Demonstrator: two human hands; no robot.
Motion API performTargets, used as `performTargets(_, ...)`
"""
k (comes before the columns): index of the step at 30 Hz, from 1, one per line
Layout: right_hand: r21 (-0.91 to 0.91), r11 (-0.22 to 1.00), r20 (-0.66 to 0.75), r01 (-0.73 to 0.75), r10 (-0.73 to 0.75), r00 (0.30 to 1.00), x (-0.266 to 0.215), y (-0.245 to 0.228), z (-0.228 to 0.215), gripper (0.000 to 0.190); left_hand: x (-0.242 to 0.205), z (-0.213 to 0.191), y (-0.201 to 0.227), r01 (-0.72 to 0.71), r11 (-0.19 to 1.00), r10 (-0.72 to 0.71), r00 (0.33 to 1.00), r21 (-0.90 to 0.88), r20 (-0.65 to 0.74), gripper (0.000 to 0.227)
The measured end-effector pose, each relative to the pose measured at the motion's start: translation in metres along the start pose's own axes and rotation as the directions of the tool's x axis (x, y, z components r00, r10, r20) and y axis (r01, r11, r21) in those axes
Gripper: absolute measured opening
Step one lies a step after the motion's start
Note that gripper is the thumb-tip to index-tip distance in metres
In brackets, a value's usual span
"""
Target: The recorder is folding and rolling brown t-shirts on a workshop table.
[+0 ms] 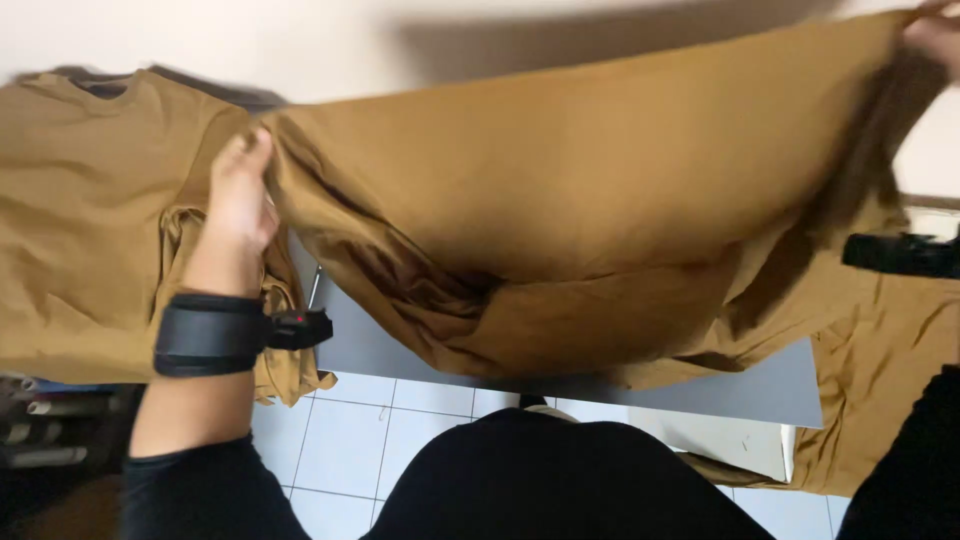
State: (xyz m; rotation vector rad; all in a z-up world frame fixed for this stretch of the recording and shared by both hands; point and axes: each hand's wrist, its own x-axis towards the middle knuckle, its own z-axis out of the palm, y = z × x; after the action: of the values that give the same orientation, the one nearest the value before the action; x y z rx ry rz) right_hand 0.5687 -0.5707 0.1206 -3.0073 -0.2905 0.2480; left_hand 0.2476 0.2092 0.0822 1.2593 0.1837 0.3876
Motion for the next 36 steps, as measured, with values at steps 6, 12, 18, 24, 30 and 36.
performTargets(6, -0.088, 0.994, 0.164, -0.07, 0.084, 0.983, -0.057, -0.018, 0.168, 0.073, -0.03, -0.081, -0.167, 0.278, 0.85, -0.247, 0.961, 0.449, -0.128, 0.052)
performTargets(12, -0.302, 0.901, 0.353, -0.312, 0.41, 0.841, -0.199, -0.028, 0.231, 0.079, -0.099, -0.136, -0.236, 0.364, 0.613, -0.256, 0.931, 0.701, -0.259, 0.091)
performTargets(18, -0.08, 0.72, 0.364, -0.689, 0.665, 0.652, -0.287, 0.031, 0.338, 0.087, -0.143, -0.148, -0.257, 0.122, 0.239, -0.073, 0.992, 0.963, -0.108, 0.083)
performTargets(24, 0.471, 0.668, 0.156, -0.576, 0.579, 0.8, -0.32, 0.008, 0.365, 0.053, -0.144, -0.132, -0.241, 0.045, 0.477, 0.061, 0.994, 0.877, -0.085, 0.042)
performTargets(30, 0.864, 0.407, 0.054, -0.296, 0.508, 0.859, -0.292, 0.004, 0.299, 0.025, -0.118, -0.136, -0.174, -0.061, 0.853, 0.123, 0.989, 0.518, -0.087, 0.009)
performTargets(36, 0.981, 0.174, 0.011, -0.083, 0.377, 0.926, -0.192, 0.054, 0.208, 0.023, -0.05, -0.183, -0.109, -0.175, 0.693, 0.365, 0.922, 0.7, -0.13, 0.034)
